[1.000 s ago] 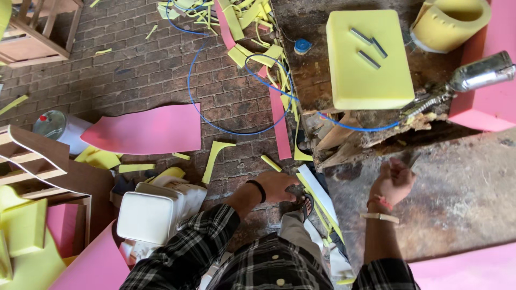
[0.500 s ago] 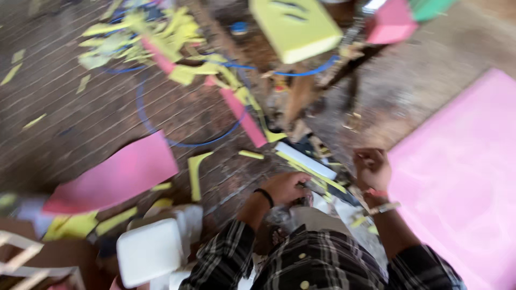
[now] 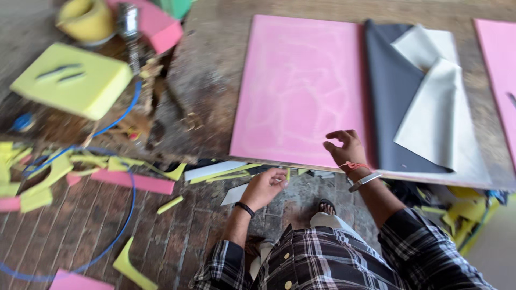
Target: The person lays a fabric sheet over a pink foam sheet on a workbench and smooths it flat. They spray adhesive onto the foam with a spray gun, peel the fabric's white backing layer away, press the fabric onto the adhesive, and trim excess edge strips with a knife.
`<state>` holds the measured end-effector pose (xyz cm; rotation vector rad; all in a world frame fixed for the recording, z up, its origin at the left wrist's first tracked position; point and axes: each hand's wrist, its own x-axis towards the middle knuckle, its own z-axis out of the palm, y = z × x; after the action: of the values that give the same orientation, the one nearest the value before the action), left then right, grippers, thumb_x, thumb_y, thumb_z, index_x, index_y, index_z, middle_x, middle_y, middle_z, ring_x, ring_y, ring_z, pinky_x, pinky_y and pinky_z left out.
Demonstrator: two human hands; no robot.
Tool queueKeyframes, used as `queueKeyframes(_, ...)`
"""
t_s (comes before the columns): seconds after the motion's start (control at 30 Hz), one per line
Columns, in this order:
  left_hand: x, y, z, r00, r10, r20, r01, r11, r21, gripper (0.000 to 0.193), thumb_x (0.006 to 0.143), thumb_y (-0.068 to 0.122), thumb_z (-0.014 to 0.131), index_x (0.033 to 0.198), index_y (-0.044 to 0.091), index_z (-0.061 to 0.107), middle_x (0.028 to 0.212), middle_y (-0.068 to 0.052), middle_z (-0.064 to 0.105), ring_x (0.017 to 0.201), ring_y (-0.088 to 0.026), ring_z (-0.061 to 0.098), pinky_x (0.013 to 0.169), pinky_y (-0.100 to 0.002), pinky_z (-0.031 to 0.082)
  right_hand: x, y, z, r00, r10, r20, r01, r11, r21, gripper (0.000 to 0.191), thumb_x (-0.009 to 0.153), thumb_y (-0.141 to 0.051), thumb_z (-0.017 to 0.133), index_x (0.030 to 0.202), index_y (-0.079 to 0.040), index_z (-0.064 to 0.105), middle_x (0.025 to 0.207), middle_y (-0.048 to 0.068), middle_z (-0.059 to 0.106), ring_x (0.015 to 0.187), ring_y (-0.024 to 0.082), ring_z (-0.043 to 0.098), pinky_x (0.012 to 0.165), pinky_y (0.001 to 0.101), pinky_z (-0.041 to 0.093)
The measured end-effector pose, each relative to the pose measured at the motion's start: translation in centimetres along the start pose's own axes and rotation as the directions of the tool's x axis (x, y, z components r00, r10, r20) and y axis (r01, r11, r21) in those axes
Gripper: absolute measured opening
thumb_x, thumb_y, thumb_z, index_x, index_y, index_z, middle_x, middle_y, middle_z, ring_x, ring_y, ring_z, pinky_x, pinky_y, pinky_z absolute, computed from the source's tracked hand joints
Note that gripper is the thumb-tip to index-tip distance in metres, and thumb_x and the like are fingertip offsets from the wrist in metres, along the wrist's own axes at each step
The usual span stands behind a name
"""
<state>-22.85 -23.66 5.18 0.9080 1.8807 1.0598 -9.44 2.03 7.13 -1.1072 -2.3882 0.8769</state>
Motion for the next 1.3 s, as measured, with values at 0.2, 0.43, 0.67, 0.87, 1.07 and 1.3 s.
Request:
queueKeyframes(0.2,8.4,5.1,11.2,0.976,0.109,0.190,-0.123,0.991,0.061,0.041,0.092,0.028,0.075,0.127,0.009,0.068,0.114,-0.007,0.076,0.103,-0.019,0.072,0.089,-0.037,0.060,1.0,18.2,-8.2,0.950,0.313,-0.001,-0.310,0.941,-0.138,0.039,0.081,-0.036,0.076,0.118,-0.025,0.078,0.141,0.015,0.058,0.128,0.035,0.059,0.109,0.0436,0.048)
queueKeyframes(0.43,20.1,10.4,24.8,0.988,-0.029,0.151,0.011,0.993,0.115,0.040,0.089,0.029,0.076,0.122,0.009,0.070,0.111,-0.008,0.077,0.102,-0.019,0.075,0.090,-0.034,0.060,4.0,30.9,-10.0,0.957,0.038,0.288,0.077,0.923,-0.377,0.071,0.070,-0.050,0.085,0.134,-0.025,0.065,0.153,0.020,0.042,0.142,0.039,0.039,0.107,0.0483,0.039)
queueKeyframes(0.67,25.2,9.6,33.7,0.985,-0.159,0.060,0.129,0.930,0.345,0.037,0.088,0.032,0.076,0.118,0.011,0.073,0.109,-0.013,0.078,0.101,-0.029,0.073,0.088,-0.042,0.057,1.2,36.4,-11.8,0.967,-0.066,0.245,0.041,0.994,0.105,0.039,0.080,-0.022,0.079,0.119,-0.017,0.075,0.142,0.009,0.061,0.123,0.031,0.063,0.097,0.0418,0.055)
queueKeyframes(0.87,25.3,7.7,38.8,0.998,0.052,0.031,-0.059,0.709,0.703,0.020,0.091,0.020,0.074,0.102,0.004,0.073,0.103,-0.017,0.072,0.101,-0.037,0.070,0.087,-0.049,0.056,2.9,37.7,-14.2,0.955,0.084,0.284,-0.172,0.939,0.299,0.026,0.086,-0.014,0.075,0.112,-0.013,0.076,0.124,0.009,0.071,0.110,0.024,0.072,0.087,0.0343,0.062)
queueKeyframes(1.07,26.2,6.9,37.7,0.810,-0.449,0.378,0.065,0.708,0.703,0.018,0.088,0.018,0.069,0.098,0.006,0.079,0.099,-0.020,0.076,0.096,-0.036,0.075,0.085,-0.046,0.058,5.8,38.7,-15.8,0.931,0.171,0.323,-0.253,0.939,0.233,0.025,0.086,-0.019,0.076,0.110,-0.013,0.078,0.116,0.009,0.073,0.107,0.022,0.073,0.090,0.0352,0.060)
queueKeyframes(1.3,29.6,9.6,36.0,0.980,-0.049,-0.194,0.122,0.916,0.383,0.034,0.098,0.025,0.060,0.128,0.011,0.068,0.114,-0.016,0.074,0.101,-0.035,0.069,0.085,-0.049,0.056,13.8,36.9,-15.4,0.933,0.180,0.311,-0.270,0.922,0.276,0.023,0.089,-0.022,0.073,0.110,-0.014,0.078,0.120,0.008,0.073,0.109,0.023,0.072,0.093,0.0347,0.058)
